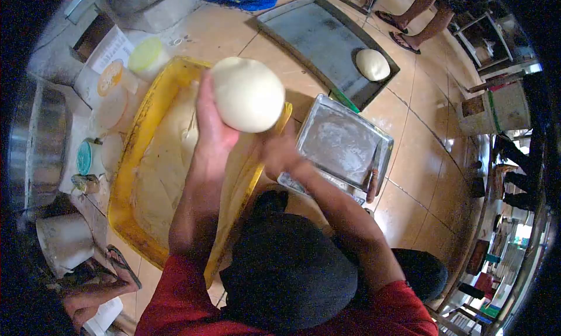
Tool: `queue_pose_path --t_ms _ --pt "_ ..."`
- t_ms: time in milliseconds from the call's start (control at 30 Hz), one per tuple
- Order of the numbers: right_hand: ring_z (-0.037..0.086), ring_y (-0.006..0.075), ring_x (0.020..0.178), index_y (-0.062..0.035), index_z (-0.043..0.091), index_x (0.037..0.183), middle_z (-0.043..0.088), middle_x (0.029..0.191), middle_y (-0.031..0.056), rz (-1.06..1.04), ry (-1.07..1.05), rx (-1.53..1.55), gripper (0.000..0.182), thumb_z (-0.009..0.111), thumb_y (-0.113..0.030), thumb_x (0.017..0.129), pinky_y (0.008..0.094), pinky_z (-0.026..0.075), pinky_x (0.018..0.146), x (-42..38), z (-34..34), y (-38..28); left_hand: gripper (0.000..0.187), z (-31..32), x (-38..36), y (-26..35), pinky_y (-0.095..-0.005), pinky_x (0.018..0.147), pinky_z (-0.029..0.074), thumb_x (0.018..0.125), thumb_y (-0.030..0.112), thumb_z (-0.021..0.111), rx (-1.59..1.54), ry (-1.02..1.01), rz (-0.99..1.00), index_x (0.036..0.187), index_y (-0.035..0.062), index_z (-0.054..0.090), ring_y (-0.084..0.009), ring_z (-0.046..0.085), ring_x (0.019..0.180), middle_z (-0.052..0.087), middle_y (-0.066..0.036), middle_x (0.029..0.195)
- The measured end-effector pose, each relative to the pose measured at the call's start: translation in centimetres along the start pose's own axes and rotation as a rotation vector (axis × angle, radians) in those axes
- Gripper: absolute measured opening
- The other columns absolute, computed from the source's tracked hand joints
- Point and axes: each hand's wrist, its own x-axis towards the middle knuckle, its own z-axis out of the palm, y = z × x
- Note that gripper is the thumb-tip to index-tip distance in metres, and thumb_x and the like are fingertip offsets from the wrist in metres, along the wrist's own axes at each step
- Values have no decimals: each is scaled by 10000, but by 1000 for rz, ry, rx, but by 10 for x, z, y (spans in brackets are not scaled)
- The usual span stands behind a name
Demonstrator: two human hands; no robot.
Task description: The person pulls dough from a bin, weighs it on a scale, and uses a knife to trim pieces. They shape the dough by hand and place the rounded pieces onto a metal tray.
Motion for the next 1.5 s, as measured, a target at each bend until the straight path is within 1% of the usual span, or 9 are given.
queue_pose_path --t_ms 367,467,600,833,967,1100,1167,1367,1500 --pt "616 300 881 -23 685 846 659 786 157 -202 -247 -119 642 356 -573 877 489 366 917 3 -26 -1 563 -6 -14 10 -467 885 475 901 542 348 -36 10 -40 1225 97 468 -260 586 1035 566 -103 1166" --pt "613 234 757 -15 671 846 636 682 148 -382 60 186 524 426 -475 901 406 466 716 -23 -9 16 567 5 -16 4 -468 877 481 901 545 337 -38 3 -95 1220 97 474 -262 592 1025 574 -104 1155" --pt "447 92 573 -17 569 788 501 619 57 458 588 1244 373 395 -295 965 285 376 479 -69 -63 60 545 25 -13 -20 -468 858 490 908 529 334 -78 -86 -152 1195 95 497 -266 603 995 584 -101 1134" --pt "473 181 1056 -14 301 1324 495 1154 130 224 1670 523 516 477 31 841 289 374 862 -148 -212 72 561 99 -32 -56 -480 861 477 883 541 368 -116 -236 -319 1190 93 508 -293 581 1019 576 -114 1144" --pt "320 269 1293 -45 213 1409 315 1424 133 166 817 961 626 463 -317 904 394 269 1029 -109 -119 99 495 136 -49 -63 -366 831 488 908 482 405 -115 -320 -209 1097 48 550 -222 590 966 605 -106 1041" --pt "334 290 1278 -119 295 1384 322 1424 111 436 1113 2140 699 292 -612 888 447 264 1031 -150 -98 121 497 144 -67 -73 -343 775 474 919 462 406 438 -234 115 1075 17 563 -250 602 881 608 -128 1015" --pt "433 267 1204 -127 392 1321 416 1358 104 399 741 2586 666 362 -618 872 444 332 995 -151 -73 109 550 128 -62 -97 -349 726 454 926 492 386 842 -407 263 1110 -3 542 -267 585 853 599 -129 1003" --pt "610 260 977 -54 477 1222 589 1129 135 459 1001 2557 525 569 -413 849 435 502 826 -176 -86 111 737 132 -30 -90 -385 830 480 837 625 463 333 -615 -661 1298 61 353 -213 535 1013 548 -112 1090" --pt "639 218 715 36 604 997 639 889 144 702 1035 1908 490 635 -413 803 350 519 618 -181 -96 110 791 125 -52 -107 -360 811 491 760 561 627 514 -681 -415 1332 104 328 -211 519 1073 533 -102 1152"
